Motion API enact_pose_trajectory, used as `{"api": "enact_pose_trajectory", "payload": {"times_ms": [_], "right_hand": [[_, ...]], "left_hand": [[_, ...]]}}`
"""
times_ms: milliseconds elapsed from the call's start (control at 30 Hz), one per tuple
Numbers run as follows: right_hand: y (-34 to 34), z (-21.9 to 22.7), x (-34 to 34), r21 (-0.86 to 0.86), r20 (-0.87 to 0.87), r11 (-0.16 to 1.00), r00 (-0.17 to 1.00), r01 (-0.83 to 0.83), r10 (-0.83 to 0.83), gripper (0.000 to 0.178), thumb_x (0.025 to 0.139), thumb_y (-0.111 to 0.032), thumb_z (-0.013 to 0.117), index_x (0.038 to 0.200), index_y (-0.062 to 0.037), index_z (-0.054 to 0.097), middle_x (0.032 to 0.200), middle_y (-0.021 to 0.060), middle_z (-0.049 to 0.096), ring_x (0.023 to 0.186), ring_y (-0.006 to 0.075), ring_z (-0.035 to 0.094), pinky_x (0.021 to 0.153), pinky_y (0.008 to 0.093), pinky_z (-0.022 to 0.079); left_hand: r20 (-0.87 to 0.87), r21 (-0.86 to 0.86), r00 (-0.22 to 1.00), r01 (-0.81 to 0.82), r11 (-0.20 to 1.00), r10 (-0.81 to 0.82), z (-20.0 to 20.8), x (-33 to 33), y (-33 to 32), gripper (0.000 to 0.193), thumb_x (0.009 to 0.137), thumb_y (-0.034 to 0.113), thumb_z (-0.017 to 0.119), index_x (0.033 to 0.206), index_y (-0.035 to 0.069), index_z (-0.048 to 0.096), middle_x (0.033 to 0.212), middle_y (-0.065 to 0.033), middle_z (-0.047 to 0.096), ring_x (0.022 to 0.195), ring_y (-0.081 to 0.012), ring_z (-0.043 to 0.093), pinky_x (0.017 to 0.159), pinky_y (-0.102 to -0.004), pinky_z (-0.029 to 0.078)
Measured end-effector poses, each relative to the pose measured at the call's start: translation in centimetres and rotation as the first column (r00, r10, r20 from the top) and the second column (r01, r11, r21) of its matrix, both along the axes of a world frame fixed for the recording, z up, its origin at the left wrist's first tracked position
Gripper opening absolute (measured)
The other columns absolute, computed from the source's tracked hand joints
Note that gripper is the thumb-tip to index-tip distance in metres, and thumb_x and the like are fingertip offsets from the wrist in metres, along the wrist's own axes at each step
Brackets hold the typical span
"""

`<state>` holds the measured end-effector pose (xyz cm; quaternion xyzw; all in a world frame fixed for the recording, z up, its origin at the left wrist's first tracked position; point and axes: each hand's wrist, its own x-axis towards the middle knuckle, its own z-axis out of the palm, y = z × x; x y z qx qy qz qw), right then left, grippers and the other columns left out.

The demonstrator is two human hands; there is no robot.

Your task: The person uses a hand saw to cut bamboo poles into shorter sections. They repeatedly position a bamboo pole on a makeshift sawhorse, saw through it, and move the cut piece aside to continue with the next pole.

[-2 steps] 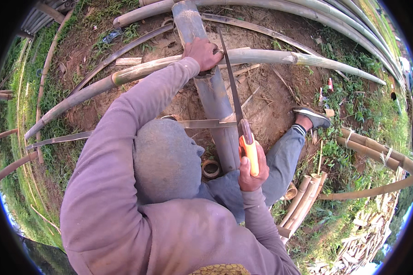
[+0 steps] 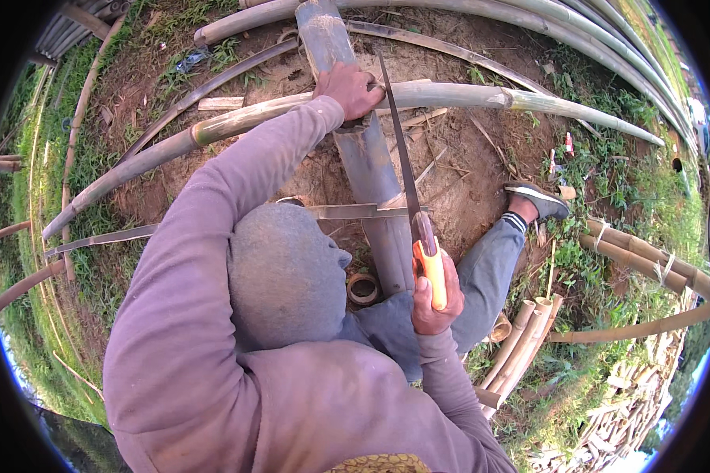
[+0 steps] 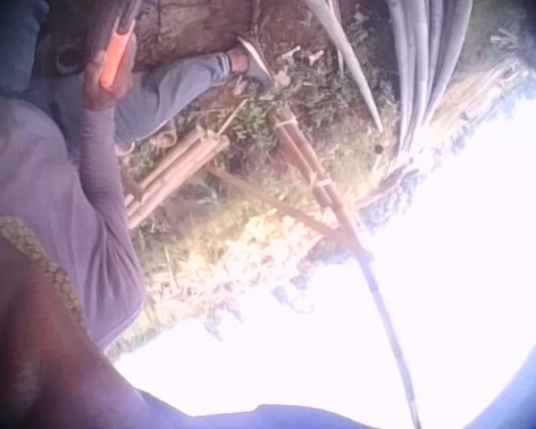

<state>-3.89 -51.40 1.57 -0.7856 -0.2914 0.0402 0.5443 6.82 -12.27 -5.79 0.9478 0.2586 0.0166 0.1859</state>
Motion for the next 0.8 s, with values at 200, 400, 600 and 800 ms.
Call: {"api": "enact_pose_trajectory", "payload": {"times_ms": [200,400,600,800], "right_hand": [[7.1,-1.6,4.9,-0.058,0.121,0.998,0.993,0.007,0.000,0.049,0.098,-0.014,0.072,0.140,0.0076,0.062,0.130,0.0237,0.073,0.114,0.0317,0.076,0.097,0.0398,0.059],[9.0,-1.1,5.5,0.039,0.035,0.999,0.999,0.037,-0.038,0.049,0.098,-0.010,0.072,0.143,0.0061,0.061,0.123,0.0209,0.076,0.105,0.0273,0.077,0.092,0.0374,0.060],[9.8,-0.4,5.7,0.055,0.077,0.998,0.997,0.021,-0.025,0.048,0.099,-0.008,0.071,0.143,0.0071,0.060,0.119,0.0201,0.076,0.104,0.0252,0.077,0.090,0.0366,0.060],[10.9,1.8,5.3,0.016,0.009,1.000,1.000,0.015,-0.015,0.047,0.098,-0.005,0.071,0.142,0.0075,0.060,0.120,0.0207,0.076,0.104,0.0246,0.077,0.091,0.0362,0.059]], "left_hand": [[-0.030,-0.037,0.999,0.024,0.999,-0.025,-0.2,0.5,0.3,0.054,0.098,0.057,0.055,0.125,0.017,0.079,0.128,-0.0129,0.068,0.129,-0.0351,0.056,0.110,-0.0543,0.042],[0.236,-0.029,0.962,0.151,0.988,-0.140,1.2,-5.5,2.7,0.063,0.089,0.050,0.076,0.140,0.014,0.065,0.124,-0.0167,0.067,0.127,-0.0368,0.060,0.110,-0.0506,0.045],[-0.252,0.156,0.966,0.097,0.983,-0.056,0.0,-10.5,6.3,0.063,0.083,0.037,0.084,0.132,0.013,0.053,0.118,-0.0186,0.071,0.115,-0.0415,0.069,0.101,-0.0511,0.053],[-0.306,0.111,0.952,0.062,0.992,-0.025,0.5,-10.0,5.5,0.046,0.088,0.031,0.080,0.123,0.013,0.056,0.113,-0.0187,0.075,0.111,-0.0412,0.073,0.095,-0.0533,0.056]]}}
